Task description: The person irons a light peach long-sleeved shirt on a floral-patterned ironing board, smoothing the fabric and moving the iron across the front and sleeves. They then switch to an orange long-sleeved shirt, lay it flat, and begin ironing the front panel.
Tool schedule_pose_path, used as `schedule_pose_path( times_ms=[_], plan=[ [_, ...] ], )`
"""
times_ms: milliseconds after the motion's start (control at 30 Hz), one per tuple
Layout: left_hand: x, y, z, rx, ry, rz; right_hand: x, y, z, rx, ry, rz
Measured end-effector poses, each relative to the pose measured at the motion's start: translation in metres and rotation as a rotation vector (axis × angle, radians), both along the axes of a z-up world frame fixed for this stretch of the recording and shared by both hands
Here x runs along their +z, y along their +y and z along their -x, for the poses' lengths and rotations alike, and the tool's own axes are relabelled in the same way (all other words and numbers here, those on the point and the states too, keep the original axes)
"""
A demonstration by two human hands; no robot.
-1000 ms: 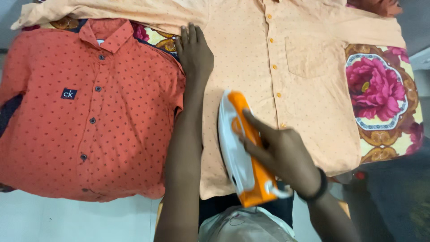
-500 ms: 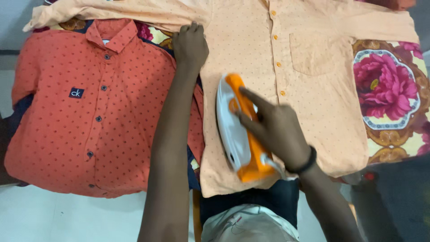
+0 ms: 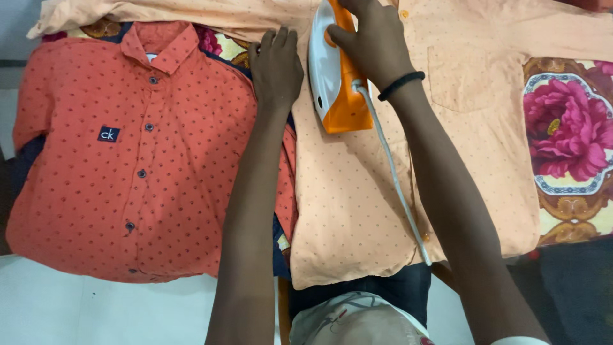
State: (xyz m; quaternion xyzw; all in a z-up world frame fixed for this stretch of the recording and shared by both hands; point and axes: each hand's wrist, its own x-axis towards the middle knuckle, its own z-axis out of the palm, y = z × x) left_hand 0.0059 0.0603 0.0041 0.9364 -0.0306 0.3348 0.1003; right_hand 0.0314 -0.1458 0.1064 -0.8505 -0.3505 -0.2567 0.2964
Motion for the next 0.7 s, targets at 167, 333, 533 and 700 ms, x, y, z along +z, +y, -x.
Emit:
schedule_pose_path(
  times_ms=[167, 333, 533, 700],
  plan=[
    [0.003, -0.002, -0.002, -0.004, -0.005, -0.002, 0.02, -0.006, 0.031, -0.083, 0.238, 0.106],
    [-0.001, -0.001, -0.003, -0.011, 0.0, 0.011, 0.049, -0.02, 0.127, -0.169, 0.466, 0.236],
    [-0.002, 0.001, -0.004, -0.034, -0.018, 0.01, 0.081, -0.046, 0.255, -0.194, 0.536, 0.284],
    [-0.003, 0.003, -0.005, -0.063, -0.058, -0.017, 0.093, -0.063, 0.318, -0.244, 0.723, 0.23]
  ],
)
